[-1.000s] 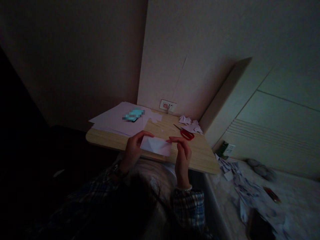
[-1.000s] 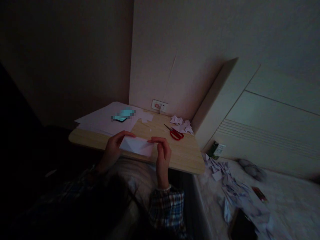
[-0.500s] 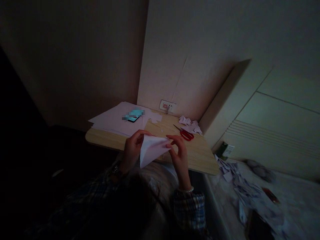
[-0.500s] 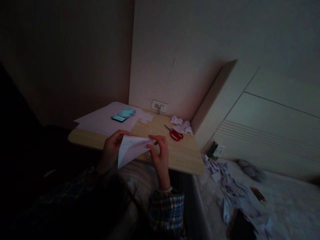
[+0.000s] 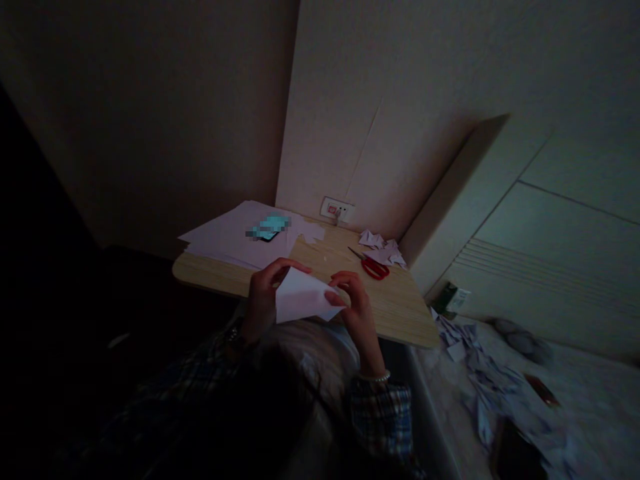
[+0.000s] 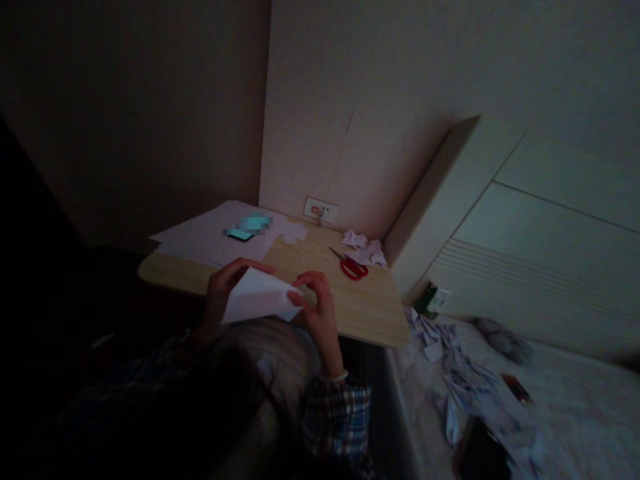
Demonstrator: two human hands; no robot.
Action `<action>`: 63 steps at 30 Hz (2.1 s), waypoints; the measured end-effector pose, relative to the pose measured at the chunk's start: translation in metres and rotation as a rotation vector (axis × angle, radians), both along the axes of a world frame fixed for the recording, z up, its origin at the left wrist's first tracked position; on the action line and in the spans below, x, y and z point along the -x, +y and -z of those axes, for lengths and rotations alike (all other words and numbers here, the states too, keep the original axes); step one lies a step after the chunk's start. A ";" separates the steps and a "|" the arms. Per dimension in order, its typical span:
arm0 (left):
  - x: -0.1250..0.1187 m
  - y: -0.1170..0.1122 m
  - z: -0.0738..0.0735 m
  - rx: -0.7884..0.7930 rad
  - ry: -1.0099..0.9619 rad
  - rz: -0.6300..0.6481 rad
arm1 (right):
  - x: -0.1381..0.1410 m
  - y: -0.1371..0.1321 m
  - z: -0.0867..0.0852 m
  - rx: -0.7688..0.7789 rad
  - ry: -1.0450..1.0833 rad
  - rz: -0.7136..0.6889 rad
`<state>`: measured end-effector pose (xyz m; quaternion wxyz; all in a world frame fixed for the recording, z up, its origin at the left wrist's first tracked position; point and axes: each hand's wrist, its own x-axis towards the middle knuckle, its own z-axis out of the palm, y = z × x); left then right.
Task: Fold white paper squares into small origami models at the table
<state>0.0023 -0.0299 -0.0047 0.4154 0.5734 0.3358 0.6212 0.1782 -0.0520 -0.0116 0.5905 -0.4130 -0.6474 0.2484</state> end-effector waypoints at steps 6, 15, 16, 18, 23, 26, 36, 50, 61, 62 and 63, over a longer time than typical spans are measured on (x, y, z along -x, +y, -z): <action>0.003 -0.001 0.001 -0.079 0.003 -0.033 | 0.000 0.002 0.004 0.103 0.034 -0.031; 0.000 0.006 0.007 -0.124 -0.048 0.028 | -0.002 -0.001 0.003 0.135 0.044 -0.005; -0.001 0.006 0.007 -0.122 -0.043 0.039 | -0.002 -0.001 0.002 0.139 0.049 0.010; -0.001 0.006 0.008 -0.132 -0.011 0.061 | -0.001 -0.003 0.001 0.128 0.080 0.053; -0.003 0.007 0.011 -0.167 0.042 0.077 | -0.001 -0.005 0.000 0.083 0.165 0.094; -0.003 0.008 0.011 -0.167 0.069 0.096 | -0.002 -0.007 -0.001 0.052 0.165 0.103; -0.001 0.007 0.008 -0.158 0.056 0.054 | -0.003 -0.010 -0.003 -0.001 0.001 0.043; 0.002 0.002 0.005 -0.256 0.174 -0.118 | -0.001 -0.008 -0.006 -0.017 -0.102 -0.012; 0.003 0.004 0.006 -0.238 0.182 -0.072 | 0.002 -0.011 -0.012 -0.012 -0.196 -0.041; 0.002 0.004 0.006 -0.234 0.192 -0.069 | 0.003 -0.011 -0.012 -0.027 -0.209 -0.049; 0.002 0.004 0.006 -0.231 0.196 -0.068 | 0.004 -0.012 -0.013 -0.037 -0.220 -0.052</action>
